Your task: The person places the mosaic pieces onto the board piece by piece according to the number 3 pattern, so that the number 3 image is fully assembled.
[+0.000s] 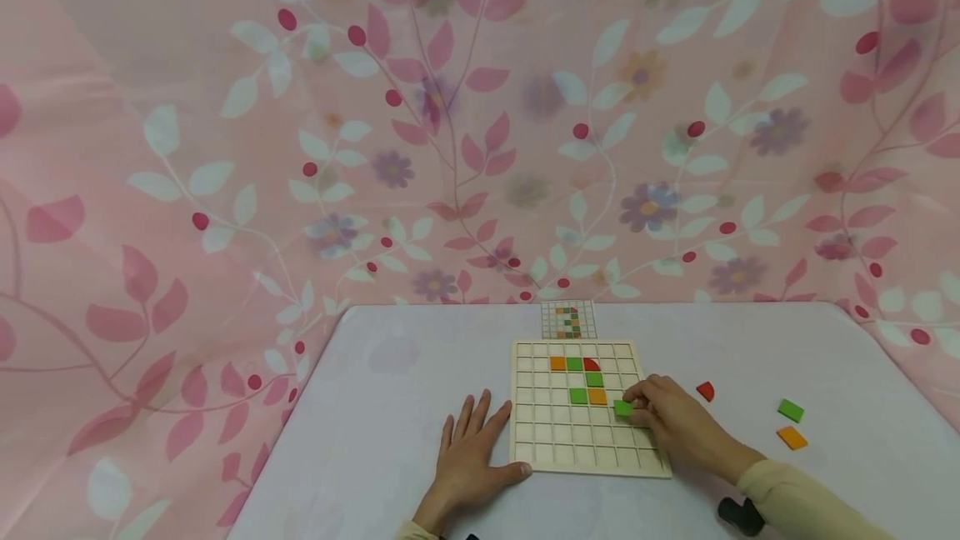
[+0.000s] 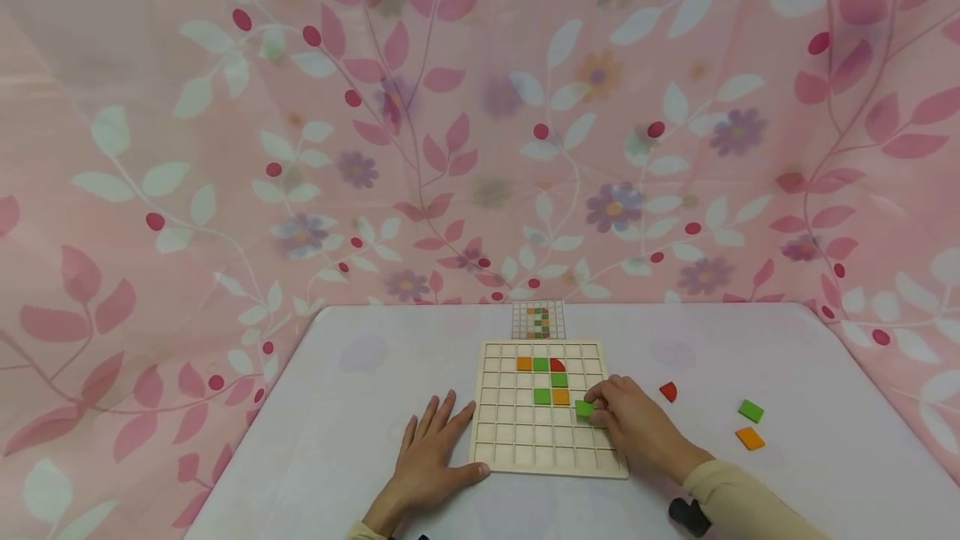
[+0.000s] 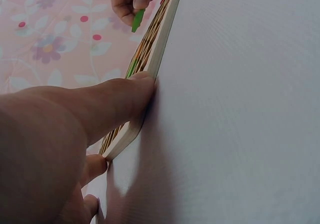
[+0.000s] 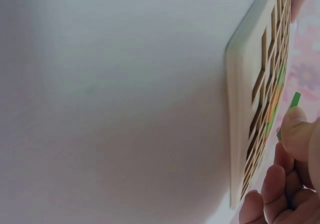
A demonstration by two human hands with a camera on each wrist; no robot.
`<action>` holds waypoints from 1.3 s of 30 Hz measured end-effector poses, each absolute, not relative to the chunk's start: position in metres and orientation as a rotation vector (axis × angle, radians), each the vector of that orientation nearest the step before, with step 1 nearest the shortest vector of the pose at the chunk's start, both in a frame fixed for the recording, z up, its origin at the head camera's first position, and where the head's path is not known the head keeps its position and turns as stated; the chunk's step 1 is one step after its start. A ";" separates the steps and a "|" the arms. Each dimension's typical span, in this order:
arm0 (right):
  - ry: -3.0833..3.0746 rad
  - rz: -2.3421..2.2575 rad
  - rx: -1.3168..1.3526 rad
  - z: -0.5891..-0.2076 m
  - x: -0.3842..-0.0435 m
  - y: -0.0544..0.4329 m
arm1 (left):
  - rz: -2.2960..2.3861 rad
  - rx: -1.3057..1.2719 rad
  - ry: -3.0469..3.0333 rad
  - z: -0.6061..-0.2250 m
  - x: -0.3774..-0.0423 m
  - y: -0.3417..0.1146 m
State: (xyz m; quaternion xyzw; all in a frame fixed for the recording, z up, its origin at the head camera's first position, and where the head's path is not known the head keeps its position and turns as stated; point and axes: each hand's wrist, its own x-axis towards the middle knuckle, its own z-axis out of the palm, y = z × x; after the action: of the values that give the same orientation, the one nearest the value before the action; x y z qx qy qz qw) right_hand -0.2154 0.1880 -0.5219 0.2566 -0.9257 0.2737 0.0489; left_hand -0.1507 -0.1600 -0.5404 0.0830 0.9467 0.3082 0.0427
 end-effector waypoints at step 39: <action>-2.874 1.001 0.769 -0.524 -0.222 0.159 | 0.938 0.228 2.882 -0.542 -0.150 -0.159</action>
State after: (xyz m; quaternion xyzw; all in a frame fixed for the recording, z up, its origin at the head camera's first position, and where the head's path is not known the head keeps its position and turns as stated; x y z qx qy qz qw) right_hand -0.2221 0.1592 -0.5242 0.2448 -0.9156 0.3188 0.0012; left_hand -0.1505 -0.1590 -0.5418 0.0751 0.9470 0.3082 0.0510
